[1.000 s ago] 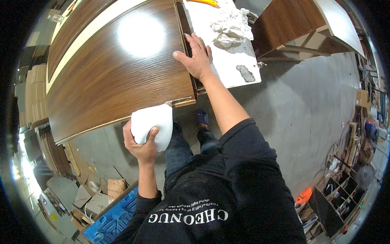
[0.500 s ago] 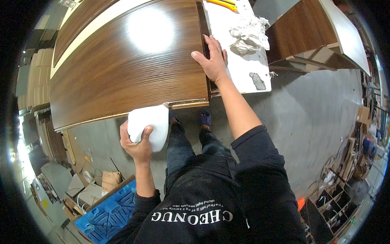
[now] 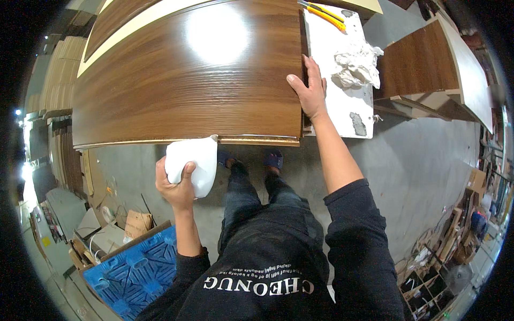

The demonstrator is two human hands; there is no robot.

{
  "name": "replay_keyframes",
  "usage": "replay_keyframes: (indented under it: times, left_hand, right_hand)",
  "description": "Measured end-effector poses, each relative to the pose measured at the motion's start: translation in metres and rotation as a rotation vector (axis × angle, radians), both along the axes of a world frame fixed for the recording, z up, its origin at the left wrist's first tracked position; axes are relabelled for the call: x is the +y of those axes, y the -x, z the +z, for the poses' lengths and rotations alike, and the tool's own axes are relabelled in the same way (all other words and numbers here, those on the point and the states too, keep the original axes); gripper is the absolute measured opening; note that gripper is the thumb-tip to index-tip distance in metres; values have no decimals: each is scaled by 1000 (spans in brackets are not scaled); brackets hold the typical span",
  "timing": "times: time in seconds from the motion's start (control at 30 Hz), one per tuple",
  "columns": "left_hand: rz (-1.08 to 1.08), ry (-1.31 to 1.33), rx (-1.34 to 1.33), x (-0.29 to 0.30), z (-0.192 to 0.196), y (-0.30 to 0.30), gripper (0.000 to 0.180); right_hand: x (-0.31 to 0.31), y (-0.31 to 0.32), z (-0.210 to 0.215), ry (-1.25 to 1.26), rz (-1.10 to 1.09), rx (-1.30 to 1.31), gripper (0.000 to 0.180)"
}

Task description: The recorder handles and inspects wood furniture panels, using foam padding to protect the corners and edges.

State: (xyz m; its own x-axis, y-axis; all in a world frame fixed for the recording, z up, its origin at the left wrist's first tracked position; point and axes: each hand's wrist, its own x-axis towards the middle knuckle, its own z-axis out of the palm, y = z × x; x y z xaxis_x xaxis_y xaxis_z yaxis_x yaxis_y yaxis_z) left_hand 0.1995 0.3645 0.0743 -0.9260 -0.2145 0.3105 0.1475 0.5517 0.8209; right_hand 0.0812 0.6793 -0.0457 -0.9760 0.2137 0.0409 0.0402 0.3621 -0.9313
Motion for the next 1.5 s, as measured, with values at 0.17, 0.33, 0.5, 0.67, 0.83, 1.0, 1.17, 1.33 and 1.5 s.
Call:
replay_keyframes:
  times: [0.17, 0.33, 0.5, 0.67, 0.83, 1.0, 1.17, 1.33, 1.5]
  left_hand:
    - [44, -23, 5, -12, 1, 1, 40]
    - [115, -19, -14, -27, 0, 3, 38]
    - [165, -21, 2, -42, -3, 5, 35]
    - [221, -24, -30, -53, 1, 6, 34]
    - [280, -19, -47, -66, 1, 9, 31]
    - [316, 12, -45, -78, 5, 12, 28]
    - [323, -15, -38, -89, 5, 16, 32]
    - [322, -20, -41, -103, 4, 21, 37]
    - [330, 67, -17, -119, 5, 22, 38]
  right_hand:
    - [3, 0, -4, 26, 21, 26, 75]
    - [4, 0, -3, 135, 9, 48, 75]
    - [-5, -2, 10, 319, 31, 68, 71]
    - [-8, -4, 16, 382, 5, 77, 63]
    - [-11, -5, 22, 415, 47, 84, 65]
    - [-10, -7, 23, 442, 56, 65, 65]
    - [-7, -6, 25, 421, 59, 14, 67]
    - [-6, -7, 36, 433, 55, -67, 73]
    - [-8, 11, 67, -26, -30, -211, 80]
